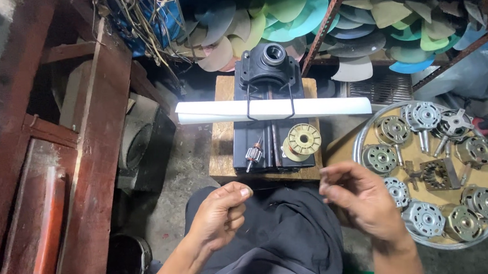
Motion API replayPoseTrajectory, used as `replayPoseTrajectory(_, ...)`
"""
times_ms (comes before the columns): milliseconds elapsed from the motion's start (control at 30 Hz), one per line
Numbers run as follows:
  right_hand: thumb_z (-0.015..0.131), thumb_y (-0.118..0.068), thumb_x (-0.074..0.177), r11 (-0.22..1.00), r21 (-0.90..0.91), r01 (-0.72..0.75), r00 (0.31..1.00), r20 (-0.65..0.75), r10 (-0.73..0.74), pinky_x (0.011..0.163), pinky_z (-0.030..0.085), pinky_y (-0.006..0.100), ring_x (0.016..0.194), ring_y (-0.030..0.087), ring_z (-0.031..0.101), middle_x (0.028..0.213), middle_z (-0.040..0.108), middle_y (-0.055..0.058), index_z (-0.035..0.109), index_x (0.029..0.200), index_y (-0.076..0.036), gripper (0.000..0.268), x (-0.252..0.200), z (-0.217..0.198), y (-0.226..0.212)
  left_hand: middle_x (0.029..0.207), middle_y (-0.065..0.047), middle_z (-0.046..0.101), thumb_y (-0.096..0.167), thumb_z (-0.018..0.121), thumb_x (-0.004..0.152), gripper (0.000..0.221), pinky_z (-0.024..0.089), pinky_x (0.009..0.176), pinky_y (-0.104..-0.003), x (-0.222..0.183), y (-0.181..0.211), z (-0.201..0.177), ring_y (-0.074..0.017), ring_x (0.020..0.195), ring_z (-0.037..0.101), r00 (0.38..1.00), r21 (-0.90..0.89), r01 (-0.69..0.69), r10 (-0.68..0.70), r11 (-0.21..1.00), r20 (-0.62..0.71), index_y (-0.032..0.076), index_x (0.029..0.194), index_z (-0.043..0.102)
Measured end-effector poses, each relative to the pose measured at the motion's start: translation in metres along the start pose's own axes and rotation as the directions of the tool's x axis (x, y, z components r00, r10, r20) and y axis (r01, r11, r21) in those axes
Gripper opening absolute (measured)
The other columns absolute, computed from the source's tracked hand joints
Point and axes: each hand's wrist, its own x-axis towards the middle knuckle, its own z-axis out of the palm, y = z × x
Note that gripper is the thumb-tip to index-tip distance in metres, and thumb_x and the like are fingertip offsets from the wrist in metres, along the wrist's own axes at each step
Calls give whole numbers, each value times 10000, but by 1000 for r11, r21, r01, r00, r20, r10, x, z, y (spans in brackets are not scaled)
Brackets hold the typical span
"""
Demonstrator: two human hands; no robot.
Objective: Assembling a motor rotor by manipulating wires with pliers and fitting a metal core onto a shaft
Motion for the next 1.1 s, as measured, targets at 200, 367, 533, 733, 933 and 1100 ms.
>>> replayPoseTrajectory(200, 522, -39, 1064, 940, 324, 106, 970, -243, -25, 833, 636, 412, 919, 305, 723, 965, 722, 213, 604, 1209, 47, 188, 4, -11, 6, 562, 52, 293, 90, 696, 934, 100, 122, 394, -245, 1, 2, -3, -53, 433, 192, 937, 88, -346, 340, 934, 73, 42, 868, 638)
replayPoseTrajectory(367, 516, 1, 1006, 971, 208, -115, 933, -312, 177, 797, 590, 389, 876, 274, 654, 993, 661, 192, 572, 1278, 31, 279, 21, 9, 35, 572, 50, 367, 57, 676, 943, 75, 168, 408, -227, -11, 8, 21, -45, 460, 266, 825, 190, -560, 522, 807, 215, -8, 905, 669)
replayPoseTrajectory(533, 608, -44, 986, 997, 71, 10, 972, -235, 7, 694, 660, 296, 753, 207, 722, 924, 702, 170, 550, 1196, -49, 219, 19, 47, 46, 594, 67, 356, 74, 683, 957, 96, 171, 468, -199, -18, 7, 35, -21, 514, 280, 820, 267, -568, 508, 779, 262, -17, 926, 675)
replayPoseTrajectory(733, 739, -20, 844, 993, -97, 63, 987, -138, -76, 870, 618, 294, 962, 177, 736, 1047, 717, 104, 583, 1209, -79, 401, 14, 65, 26, 685, 30, 554, 97, 696, 950, 81, 286, 568, -208, -21, 6, 43, -37, 594, 372, 779, 404, -625, 568, 668, 266, 21, 926, 707)
replayPoseTrajectory(933, 779, -65, 835, 993, -113, 41, 988, -143, -57, 823, 625, 283, 912, 159, 738, 1026, 689, 59, 613, 1163, -99, 369, 14, 66, 29, 653, 41, 513, 119, 686, 959, 102, 324, 564, -229, -23, 8, 47, -49, 578, 373, 775, 448, -628, 568, 637, 278, 31, 913, 711)
replayPoseTrajectory(1100, 776, -9, 848, 990, -95, 100, 984, -139, -112, 835, 576, 249, 932, 123, 694, 1038, 693, 44, 633, 1139, -91, 334, 11, 67, 39, 753, 0, 633, 114, 703, 947, 95, 384, 619, -200, -17, -2, 42, -43, 664, 488, 784, 405, -619, 554, 673, 279, 19, 945, 708)
